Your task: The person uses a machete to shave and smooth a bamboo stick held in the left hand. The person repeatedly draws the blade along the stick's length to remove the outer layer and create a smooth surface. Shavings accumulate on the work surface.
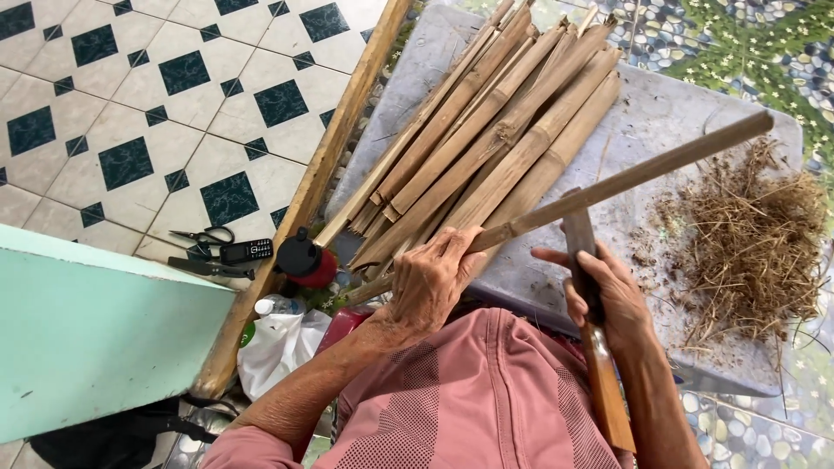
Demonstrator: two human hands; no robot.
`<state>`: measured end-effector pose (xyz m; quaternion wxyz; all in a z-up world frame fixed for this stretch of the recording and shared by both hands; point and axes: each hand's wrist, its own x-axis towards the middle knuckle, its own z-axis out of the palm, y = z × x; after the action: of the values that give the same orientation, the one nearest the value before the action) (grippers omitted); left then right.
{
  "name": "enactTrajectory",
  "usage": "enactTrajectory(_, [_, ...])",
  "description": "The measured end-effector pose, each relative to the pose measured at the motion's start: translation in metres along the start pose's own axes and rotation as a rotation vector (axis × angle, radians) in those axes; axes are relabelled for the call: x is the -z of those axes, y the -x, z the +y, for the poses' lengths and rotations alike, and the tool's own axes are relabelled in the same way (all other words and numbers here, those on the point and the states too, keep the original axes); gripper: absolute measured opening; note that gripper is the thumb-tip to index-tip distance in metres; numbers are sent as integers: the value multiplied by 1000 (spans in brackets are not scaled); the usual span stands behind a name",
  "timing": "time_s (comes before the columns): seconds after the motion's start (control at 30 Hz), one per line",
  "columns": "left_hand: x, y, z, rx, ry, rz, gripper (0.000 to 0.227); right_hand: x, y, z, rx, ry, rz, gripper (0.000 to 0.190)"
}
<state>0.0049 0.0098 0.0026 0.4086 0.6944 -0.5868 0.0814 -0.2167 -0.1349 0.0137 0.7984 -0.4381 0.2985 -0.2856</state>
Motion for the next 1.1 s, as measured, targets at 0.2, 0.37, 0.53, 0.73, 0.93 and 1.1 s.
enactTrajectory(0.2, [0, -8, -3, 220, 451, -118, 28, -17, -29, 17, -63, -30, 58, 41])
enactTrajectory(0.37, [-10, -3, -9, 268, 489, -175, 30, -7, -49, 31, -72, 36, 57, 42])
enactTrajectory(0.53, [-25, 1, -19, 331, 500, -207, 33, -15, -52, 29, -66, 107, 80, 43])
enactTrajectory(0.73, [-14, -6, -17, 418, 579, -211, 32, -20, -55, 28, -51, 136, 95, 42])
enactTrajectory(0.93, [2, -14, -9, 433, 612, -232, 33, -10, -65, 41, -22, 147, 84, 40])
enactTrajectory(1.1, [-3, -17, -18, 417, 570, -179, 36, -27, -68, 35, -16, 86, 71, 40])
